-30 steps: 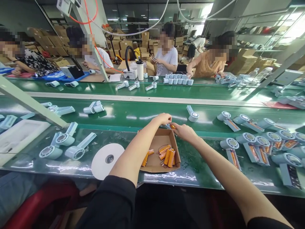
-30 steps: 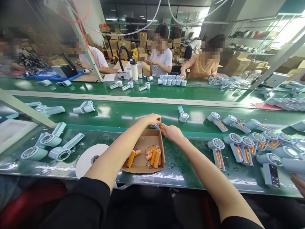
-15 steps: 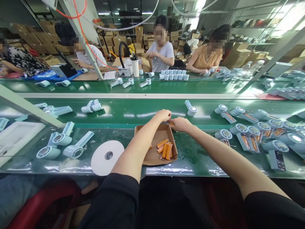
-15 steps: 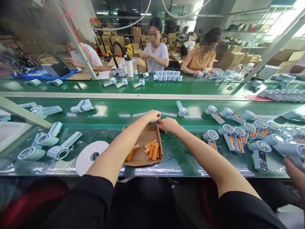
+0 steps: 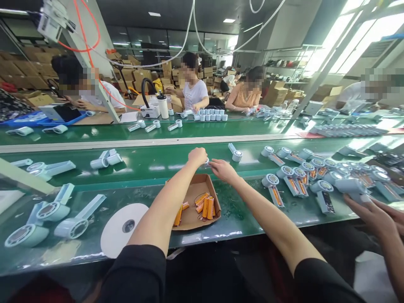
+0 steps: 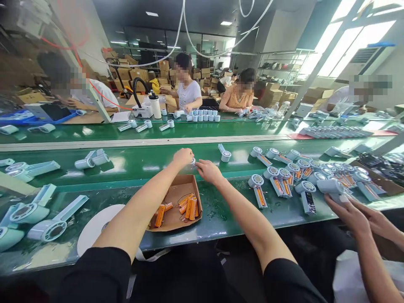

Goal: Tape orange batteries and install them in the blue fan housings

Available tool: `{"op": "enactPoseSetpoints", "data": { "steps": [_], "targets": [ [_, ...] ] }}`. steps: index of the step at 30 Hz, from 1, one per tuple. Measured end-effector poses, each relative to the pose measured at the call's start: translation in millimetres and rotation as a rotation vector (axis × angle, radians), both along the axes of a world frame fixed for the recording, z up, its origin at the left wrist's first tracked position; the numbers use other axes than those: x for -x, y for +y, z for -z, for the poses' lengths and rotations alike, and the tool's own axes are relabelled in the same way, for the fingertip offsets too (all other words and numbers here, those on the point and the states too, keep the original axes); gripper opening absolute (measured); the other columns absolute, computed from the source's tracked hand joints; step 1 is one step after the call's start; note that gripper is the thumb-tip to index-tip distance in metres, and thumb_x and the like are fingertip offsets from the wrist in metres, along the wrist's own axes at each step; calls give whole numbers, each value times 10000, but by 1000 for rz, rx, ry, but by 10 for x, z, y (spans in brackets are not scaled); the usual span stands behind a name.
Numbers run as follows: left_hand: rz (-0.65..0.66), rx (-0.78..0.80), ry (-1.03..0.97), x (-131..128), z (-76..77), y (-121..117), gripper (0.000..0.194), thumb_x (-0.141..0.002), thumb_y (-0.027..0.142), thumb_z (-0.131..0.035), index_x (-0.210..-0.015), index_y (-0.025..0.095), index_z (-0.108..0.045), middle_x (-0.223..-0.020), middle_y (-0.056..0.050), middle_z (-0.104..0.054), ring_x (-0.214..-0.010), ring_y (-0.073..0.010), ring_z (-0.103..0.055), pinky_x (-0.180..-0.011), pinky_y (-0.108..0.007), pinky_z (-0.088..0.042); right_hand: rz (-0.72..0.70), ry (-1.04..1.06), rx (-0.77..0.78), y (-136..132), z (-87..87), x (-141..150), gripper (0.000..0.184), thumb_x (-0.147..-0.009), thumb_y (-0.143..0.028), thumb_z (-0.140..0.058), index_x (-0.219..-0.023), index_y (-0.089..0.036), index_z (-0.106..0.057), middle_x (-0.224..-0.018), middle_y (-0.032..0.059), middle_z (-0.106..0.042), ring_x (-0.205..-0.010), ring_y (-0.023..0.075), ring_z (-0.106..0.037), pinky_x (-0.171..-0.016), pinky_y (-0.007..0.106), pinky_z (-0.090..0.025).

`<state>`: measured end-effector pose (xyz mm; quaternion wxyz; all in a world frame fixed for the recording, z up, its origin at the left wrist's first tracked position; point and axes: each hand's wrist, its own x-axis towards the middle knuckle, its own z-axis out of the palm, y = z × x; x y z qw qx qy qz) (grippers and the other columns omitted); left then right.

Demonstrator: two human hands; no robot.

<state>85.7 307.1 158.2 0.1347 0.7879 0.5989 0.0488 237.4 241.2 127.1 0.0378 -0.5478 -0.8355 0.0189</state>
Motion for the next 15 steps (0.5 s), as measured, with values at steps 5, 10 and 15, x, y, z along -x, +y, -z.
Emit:
{"op": "enactPoseSetpoints", "data": {
  "steps": [5,10,15],
  "targets": [
    [-9,-38,-76,130,-92,-2,252,-1010,282,-614,-1214,206,-742,-1306,-146,-744,-1261,-280,-684,-1043,-372,-527,9,128,-11,71,183,75,445,-1067,-223,-501,-1472,-296,-668,-1491,52,-690,-1337,212,-663,-1103,303,-517],
    [-43,-89,-167,722,-116,-396,544,-1024,369,-545,-1547,222,-517,-1525,-121,-643,-1366,-245,-627,-1085,-328,-500,192,104,26,461,158,78,459,-1053,-298,-544,-1499,-271,-651,-1325,106,-781,-1199,278,-734,-968,343,-563],
    [-199,-59,-136,1991,281,-1719,444,-992,435,-500,-1314,232,-729,-1348,-86,-759,-1243,-265,-709,-1074,-373,-544,212,61,86,752,135,14,376,-1064,-386,-546,-1331,-258,-777,-1256,114,-804,-1148,272,-740,-929,318,-541]
  ]
}}
